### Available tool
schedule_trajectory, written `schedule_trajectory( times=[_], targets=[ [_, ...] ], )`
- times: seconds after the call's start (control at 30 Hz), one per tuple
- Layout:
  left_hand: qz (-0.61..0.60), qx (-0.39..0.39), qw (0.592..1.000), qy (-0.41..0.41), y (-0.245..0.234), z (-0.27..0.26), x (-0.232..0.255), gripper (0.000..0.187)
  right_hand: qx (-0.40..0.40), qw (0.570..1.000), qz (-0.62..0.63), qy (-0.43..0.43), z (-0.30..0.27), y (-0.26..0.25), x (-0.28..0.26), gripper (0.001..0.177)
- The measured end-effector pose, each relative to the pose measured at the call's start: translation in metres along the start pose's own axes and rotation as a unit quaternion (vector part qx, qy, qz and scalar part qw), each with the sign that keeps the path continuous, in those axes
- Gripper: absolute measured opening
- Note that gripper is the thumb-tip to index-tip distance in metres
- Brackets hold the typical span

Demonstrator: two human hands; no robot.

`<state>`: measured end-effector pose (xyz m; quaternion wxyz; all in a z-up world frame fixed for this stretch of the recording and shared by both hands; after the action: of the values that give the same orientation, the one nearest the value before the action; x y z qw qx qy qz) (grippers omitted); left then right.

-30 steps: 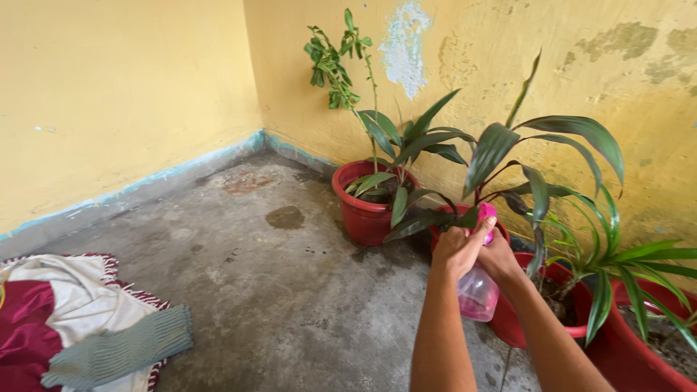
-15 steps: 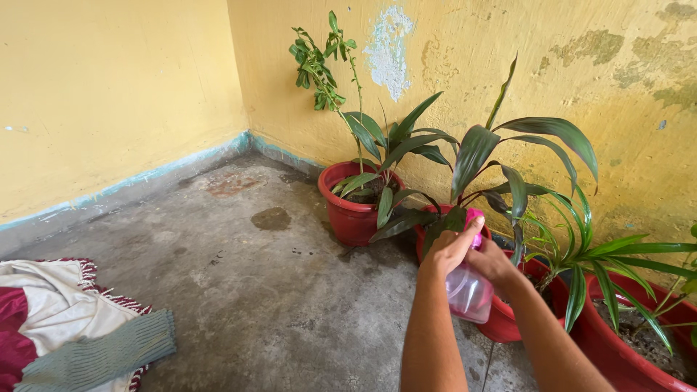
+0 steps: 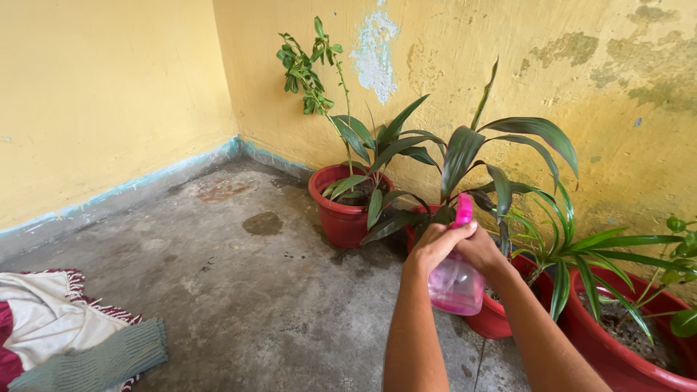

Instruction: The person uses a spray bottle to apply water to the leaves and soil of potted plants.

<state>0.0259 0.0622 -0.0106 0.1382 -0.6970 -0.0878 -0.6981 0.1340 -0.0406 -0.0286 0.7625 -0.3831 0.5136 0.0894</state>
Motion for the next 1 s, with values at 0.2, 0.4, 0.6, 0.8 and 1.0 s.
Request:
schedule_trajectory(
  times=[0.2, 0.4, 0.6, 0.8, 1.0],
  targets=[
    [0.074, -0.021, 0.996, -0.038, 0.016, -0.003, 0.000, 0.071, 0.011, 1.000, -0.001, -0.011, -0.008, -0.014, 0.025, 0.044],
    [0.096, 0.061, 0.993, -0.001, 0.022, -0.009, 0.016, 0.076, 0.101, 0.987, -0.123, -0.022, -0.015, -0.027, 0.014, 0.057],
    [0.094, 0.051, 0.994, 0.023, 0.025, -0.010, 0.022, 0.076, 0.119, 0.969, -0.217, 0.025, -0.012, -0.036, 0.008, 0.063],
    [0.022, -0.026, 0.999, -0.016, 0.028, 0.010, 0.004, 0.066, 0.120, 0.974, -0.191, 0.016, -0.017, -0.030, 0.003, 0.057],
    [-0.085, -0.117, 0.988, -0.062, 0.015, 0.014, -0.009, 0.068, 0.096, 0.976, -0.198, -0.003, -0.006, -0.021, 0.010, 0.047]
  ],
)
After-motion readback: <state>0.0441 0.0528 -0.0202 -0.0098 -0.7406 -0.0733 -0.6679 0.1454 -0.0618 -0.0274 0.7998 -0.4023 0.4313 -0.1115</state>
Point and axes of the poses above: each hand's wrist, its own z-axis towards the middle knuckle, its own y-axis out of the palm, x = y × z, the point moved 4 cm from there along z, towards the middle knuckle, and after that the axes turned 4 degrees about -y, right-handed, at the moved point
